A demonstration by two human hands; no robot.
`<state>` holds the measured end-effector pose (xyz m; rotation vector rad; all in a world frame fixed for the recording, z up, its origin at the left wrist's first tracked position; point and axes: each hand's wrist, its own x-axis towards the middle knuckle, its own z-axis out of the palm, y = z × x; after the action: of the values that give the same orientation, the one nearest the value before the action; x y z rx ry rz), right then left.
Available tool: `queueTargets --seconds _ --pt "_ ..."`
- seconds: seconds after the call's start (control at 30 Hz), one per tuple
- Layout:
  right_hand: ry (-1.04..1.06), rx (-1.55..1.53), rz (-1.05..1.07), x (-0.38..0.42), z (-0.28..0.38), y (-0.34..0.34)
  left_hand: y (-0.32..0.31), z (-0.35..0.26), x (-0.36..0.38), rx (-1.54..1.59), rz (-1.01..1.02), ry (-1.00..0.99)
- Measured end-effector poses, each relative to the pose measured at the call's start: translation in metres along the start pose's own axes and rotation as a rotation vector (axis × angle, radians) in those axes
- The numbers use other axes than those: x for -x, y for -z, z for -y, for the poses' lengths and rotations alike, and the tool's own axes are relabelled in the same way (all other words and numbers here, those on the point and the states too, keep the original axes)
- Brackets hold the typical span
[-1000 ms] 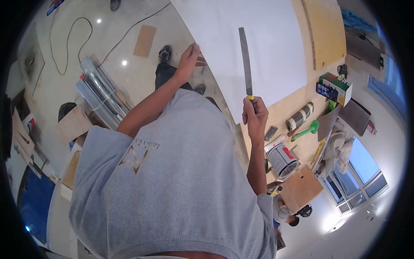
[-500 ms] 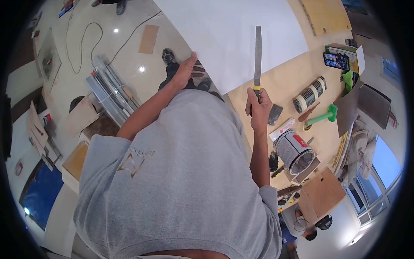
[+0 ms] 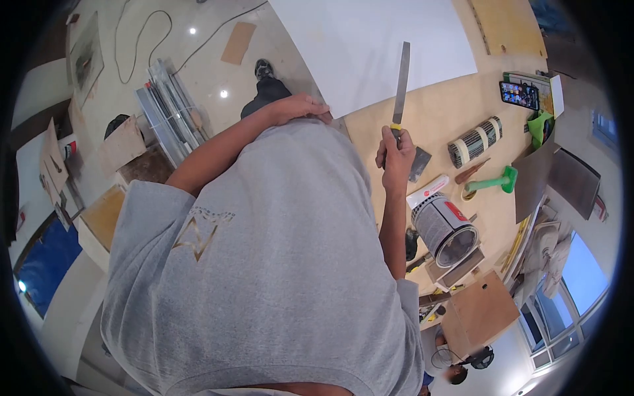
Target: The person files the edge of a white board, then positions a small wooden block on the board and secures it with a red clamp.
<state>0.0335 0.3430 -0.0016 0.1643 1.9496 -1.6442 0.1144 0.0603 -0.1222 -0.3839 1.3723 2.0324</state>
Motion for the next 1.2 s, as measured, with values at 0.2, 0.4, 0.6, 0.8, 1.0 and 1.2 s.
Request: queueTargets --seconds 0.2,0.4,0.6,0.8,1.0,1.2 --pt "0.034 -0.046 -0.074 0.0 -0.014 0.015 -0.014 0.008 -0.005 0.379 0.089 0.152" --pt "0.01 -0.079 -0.155 0.003 -0.029 0.029 -0.017 0.015 0.003 0.438 0.155 0.118" --pt "0.049 -0.024 -0.235 0.0 -0.052 0.038 0.007 -0.009 0.036 -0.047 0.06 0.071" --pt "0.045 0.062 -0.248 0.001 -0.054 0.033 0.06 0.004 0.156 -0.112 -0.271 -0.122" --pt "0.084 0.265 -0.214 -0.015 -0.074 0.051 0.007 0.086 0.236 0.231 -0.672 0.14" --pt "0.066 0.519 -0.19 -0.022 -0.072 0.049 -0.075 0.107 0.238 0.825 -0.988 0.096"
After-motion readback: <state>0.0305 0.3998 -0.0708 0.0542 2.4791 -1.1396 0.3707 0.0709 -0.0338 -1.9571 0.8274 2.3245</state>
